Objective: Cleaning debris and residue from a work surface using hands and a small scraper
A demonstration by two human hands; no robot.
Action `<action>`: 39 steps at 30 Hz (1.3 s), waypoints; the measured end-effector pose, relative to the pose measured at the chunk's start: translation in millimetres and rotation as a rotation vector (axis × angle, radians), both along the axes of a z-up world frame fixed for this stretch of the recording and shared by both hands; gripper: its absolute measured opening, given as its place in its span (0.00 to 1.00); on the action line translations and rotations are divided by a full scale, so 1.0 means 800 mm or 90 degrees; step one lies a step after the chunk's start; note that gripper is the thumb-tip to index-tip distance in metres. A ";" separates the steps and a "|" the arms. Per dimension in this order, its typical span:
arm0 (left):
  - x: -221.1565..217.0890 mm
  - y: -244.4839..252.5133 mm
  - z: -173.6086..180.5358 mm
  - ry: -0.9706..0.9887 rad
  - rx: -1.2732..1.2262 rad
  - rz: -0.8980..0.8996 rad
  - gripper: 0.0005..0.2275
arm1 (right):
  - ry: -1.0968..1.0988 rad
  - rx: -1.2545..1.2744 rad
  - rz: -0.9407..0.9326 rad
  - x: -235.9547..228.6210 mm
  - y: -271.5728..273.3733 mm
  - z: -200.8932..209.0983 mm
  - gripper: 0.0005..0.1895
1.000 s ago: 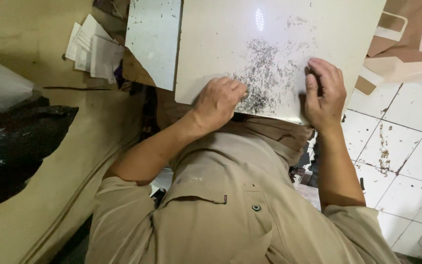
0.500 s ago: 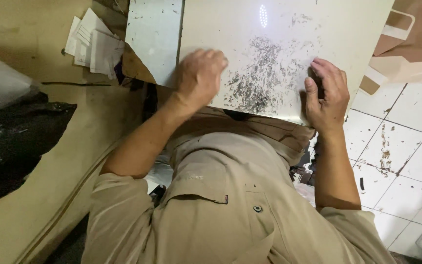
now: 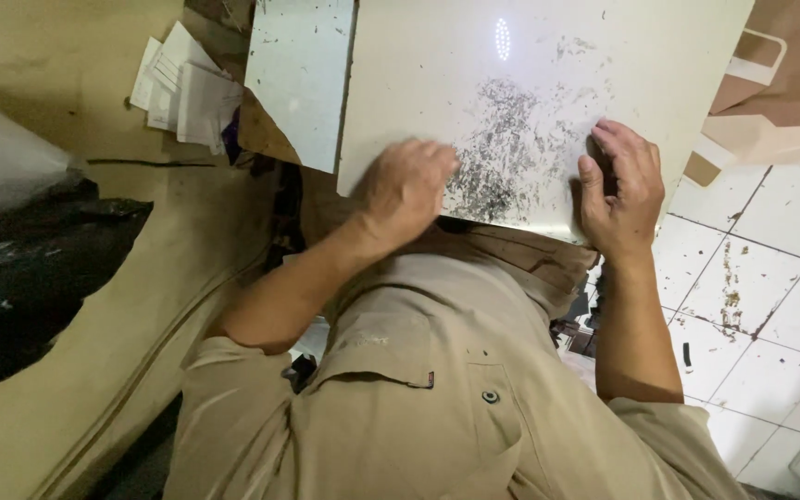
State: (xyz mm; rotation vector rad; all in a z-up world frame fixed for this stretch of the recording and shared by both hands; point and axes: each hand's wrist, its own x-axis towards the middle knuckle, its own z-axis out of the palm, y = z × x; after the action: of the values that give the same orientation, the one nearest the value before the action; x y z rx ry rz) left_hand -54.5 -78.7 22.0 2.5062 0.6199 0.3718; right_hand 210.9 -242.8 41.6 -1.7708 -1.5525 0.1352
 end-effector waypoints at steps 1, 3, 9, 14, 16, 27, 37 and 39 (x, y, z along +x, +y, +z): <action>-0.003 0.023 -0.001 -0.024 0.041 0.019 0.08 | 0.001 -0.001 0.003 0.001 -0.002 -0.003 0.15; -0.003 0.038 0.001 -0.049 0.080 0.034 0.09 | 0.002 -0.004 0.004 -0.003 -0.002 0.001 0.15; 0.020 -0.027 -0.029 -0.013 0.132 -0.059 0.04 | 0.010 -0.001 -0.014 -0.008 0.004 0.018 0.14; 0.047 0.035 0.014 0.108 0.080 -0.036 0.10 | -0.001 -0.022 -0.013 -0.010 0.001 0.022 0.14; 0.058 -0.007 0.006 0.067 0.072 -0.081 0.11 | -0.005 -0.032 -0.021 -0.011 -0.001 0.020 0.15; 0.104 0.049 0.003 0.041 0.164 -0.064 0.15 | 0.006 -0.030 -0.026 -0.006 0.000 0.024 0.13; 0.099 0.017 0.009 -0.015 0.134 -0.170 0.13 | 0.031 -0.034 -0.020 -0.002 0.001 0.026 0.13; 0.096 0.008 0.008 0.100 0.130 -0.183 0.08 | 0.038 -0.030 -0.018 -0.003 0.000 0.027 0.12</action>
State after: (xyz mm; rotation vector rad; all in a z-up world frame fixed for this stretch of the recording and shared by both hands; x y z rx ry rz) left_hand 22.6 -72.0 28.4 2.7897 0.2815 0.1369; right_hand 208.6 -243.0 63.3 -1.8088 -1.4915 0.2107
